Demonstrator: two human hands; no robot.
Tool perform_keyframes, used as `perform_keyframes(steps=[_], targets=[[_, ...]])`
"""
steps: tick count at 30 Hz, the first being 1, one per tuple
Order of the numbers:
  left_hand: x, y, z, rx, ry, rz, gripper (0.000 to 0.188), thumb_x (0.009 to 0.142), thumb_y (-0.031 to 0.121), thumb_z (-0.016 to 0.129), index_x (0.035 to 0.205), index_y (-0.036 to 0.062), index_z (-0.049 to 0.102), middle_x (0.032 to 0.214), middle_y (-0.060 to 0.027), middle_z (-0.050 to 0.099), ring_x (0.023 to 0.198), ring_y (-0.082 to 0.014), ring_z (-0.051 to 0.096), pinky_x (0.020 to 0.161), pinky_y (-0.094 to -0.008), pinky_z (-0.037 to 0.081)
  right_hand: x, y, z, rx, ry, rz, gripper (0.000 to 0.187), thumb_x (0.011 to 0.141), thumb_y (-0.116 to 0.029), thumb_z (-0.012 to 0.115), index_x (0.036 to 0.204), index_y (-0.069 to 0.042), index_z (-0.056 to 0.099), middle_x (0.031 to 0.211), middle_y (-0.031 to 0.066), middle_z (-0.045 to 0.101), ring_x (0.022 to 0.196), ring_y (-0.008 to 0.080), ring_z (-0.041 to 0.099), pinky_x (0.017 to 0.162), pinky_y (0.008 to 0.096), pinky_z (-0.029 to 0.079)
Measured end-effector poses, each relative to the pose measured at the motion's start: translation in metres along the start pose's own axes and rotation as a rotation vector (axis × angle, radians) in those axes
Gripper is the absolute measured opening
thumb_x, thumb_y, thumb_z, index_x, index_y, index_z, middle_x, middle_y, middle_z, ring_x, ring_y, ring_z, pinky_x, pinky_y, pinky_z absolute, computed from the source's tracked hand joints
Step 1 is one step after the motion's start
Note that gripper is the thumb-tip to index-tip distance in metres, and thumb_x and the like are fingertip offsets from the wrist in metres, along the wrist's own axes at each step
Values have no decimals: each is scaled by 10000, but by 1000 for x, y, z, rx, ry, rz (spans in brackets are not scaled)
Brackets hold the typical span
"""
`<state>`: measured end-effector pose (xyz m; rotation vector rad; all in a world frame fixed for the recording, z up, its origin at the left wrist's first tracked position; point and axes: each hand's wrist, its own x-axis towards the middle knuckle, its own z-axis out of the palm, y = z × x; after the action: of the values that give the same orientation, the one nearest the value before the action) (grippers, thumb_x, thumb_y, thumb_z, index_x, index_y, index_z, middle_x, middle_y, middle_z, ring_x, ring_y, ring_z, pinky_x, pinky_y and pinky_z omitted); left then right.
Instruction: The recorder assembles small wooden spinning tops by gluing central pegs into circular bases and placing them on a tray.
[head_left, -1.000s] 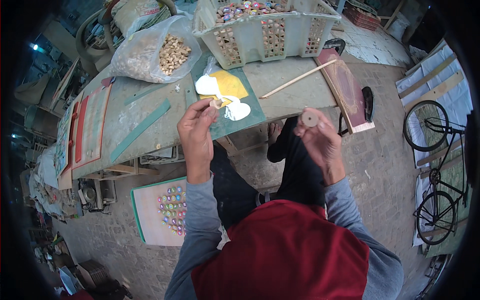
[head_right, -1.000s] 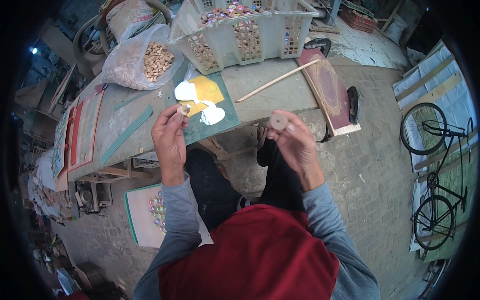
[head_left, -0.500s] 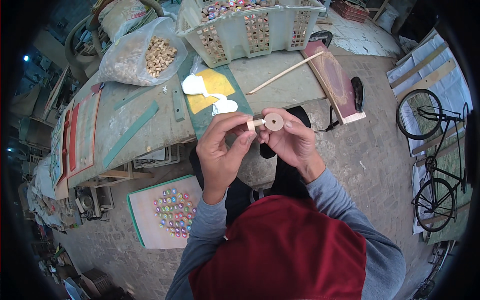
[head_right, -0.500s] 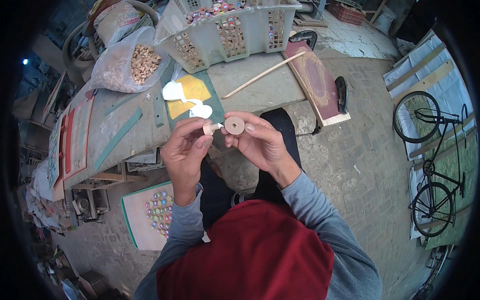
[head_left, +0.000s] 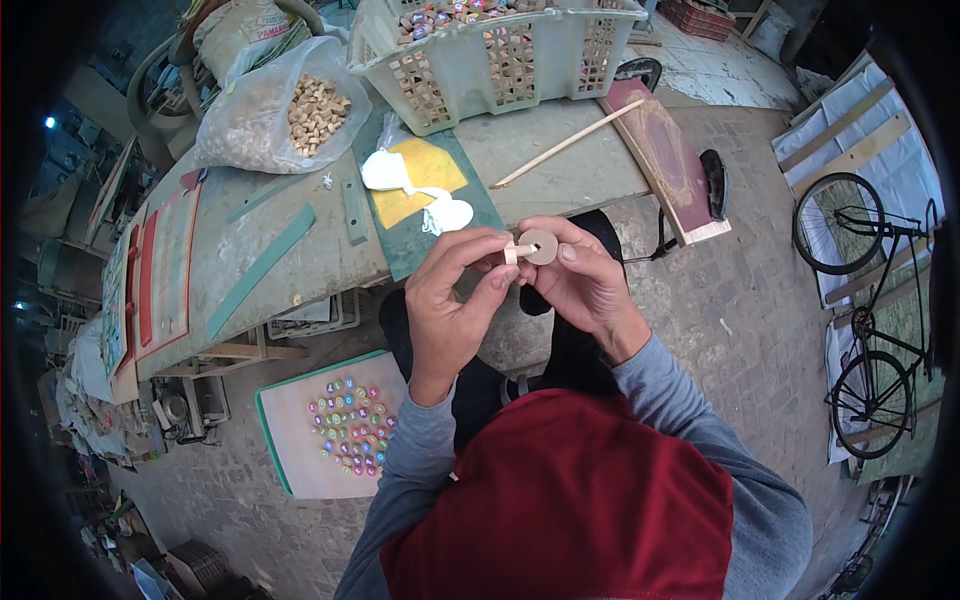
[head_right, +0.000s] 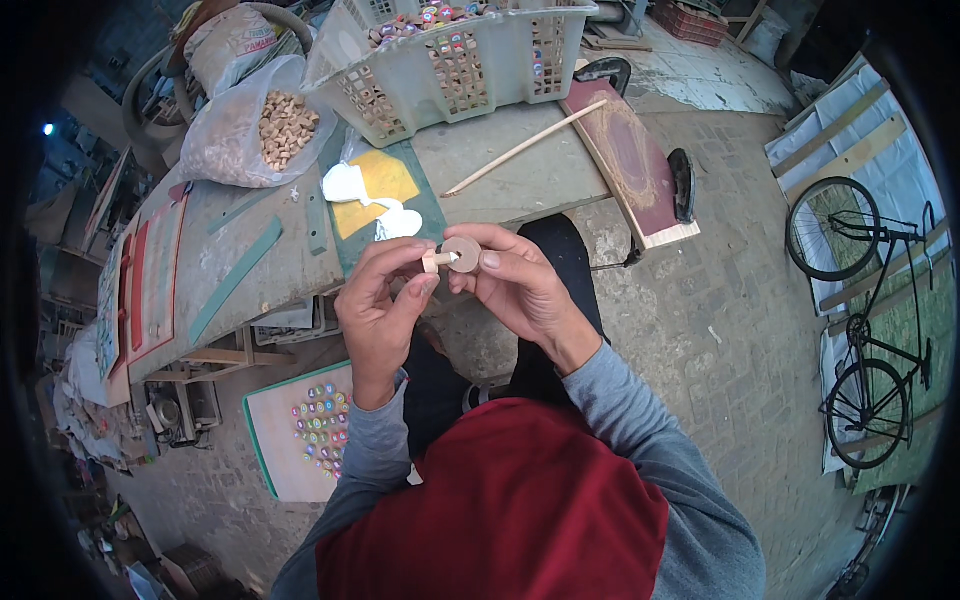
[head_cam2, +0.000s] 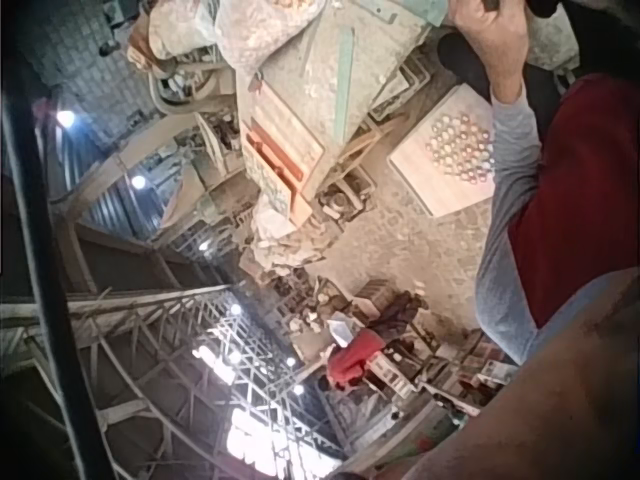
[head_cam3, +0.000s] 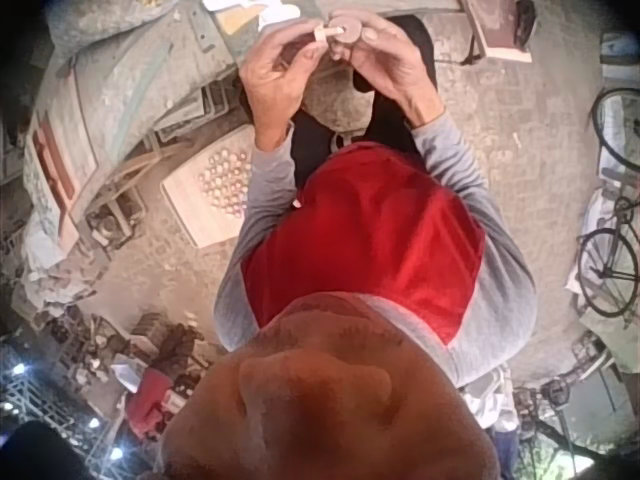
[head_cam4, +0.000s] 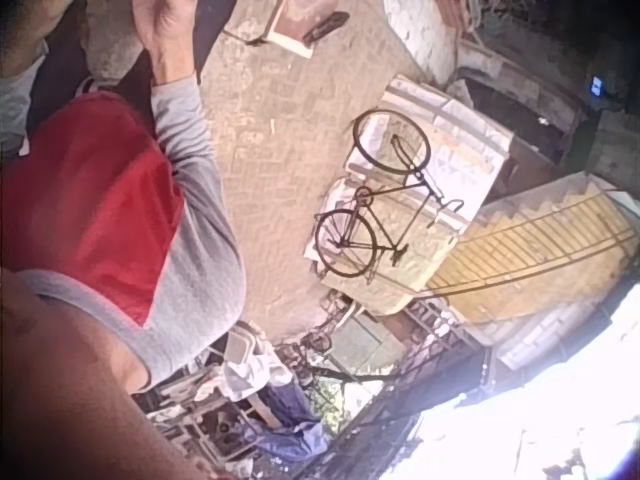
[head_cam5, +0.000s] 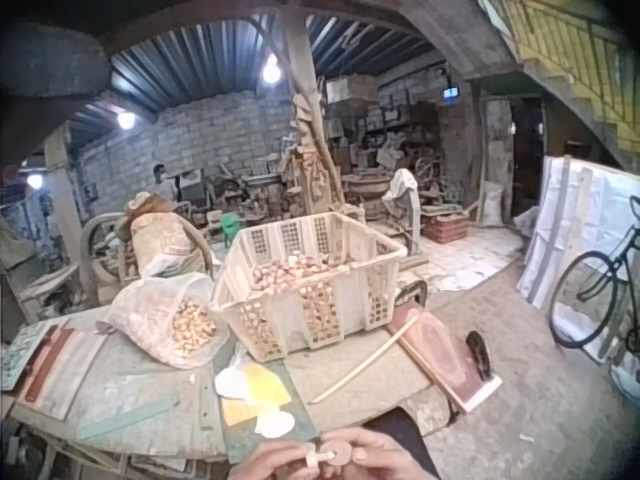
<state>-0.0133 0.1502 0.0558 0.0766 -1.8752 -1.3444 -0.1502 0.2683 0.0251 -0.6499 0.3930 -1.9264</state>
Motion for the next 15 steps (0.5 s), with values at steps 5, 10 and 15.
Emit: perform_keyframes(steps=[5, 10, 15], targets=[[-1, -1, -1, 0, -1, -7, 271, 864, -69, 674, 1131, -32, 653, 1131, -128, 640, 953, -155, 633, 798, -274, 515, -1, 0, 2, -24, 2, 5, 428, 925, -156, 628, 1301, 37, 563, 1152, 119, 642, 1020, 194, 602, 899, 345, 486], [-1, 1, -2, 21, 6, 15, 277, 856, -64, 684, 1129, -23, 659, 1123, -125, 650, 944, -151, 634, 794, -273, 512, -1, -1, 2, -71, 4, 4, 428, 922, -162, 640, 1300, 28, 567, 1144, 112, 644, 1020, 186, 600, 891, 343, 487], [0, 6, -3, 135, 17, 63, 268, 829, -44, 720, 1093, -11, 688, 1076, -126, 674, 923, -166, 645, 798, -286, 514, -3, -1, 3, -137, 37, -8, 425, 916, -156, 650, 1294, 24, 576, 1126, 107, 651, 995, 180, 605, 896, 331, 481]])
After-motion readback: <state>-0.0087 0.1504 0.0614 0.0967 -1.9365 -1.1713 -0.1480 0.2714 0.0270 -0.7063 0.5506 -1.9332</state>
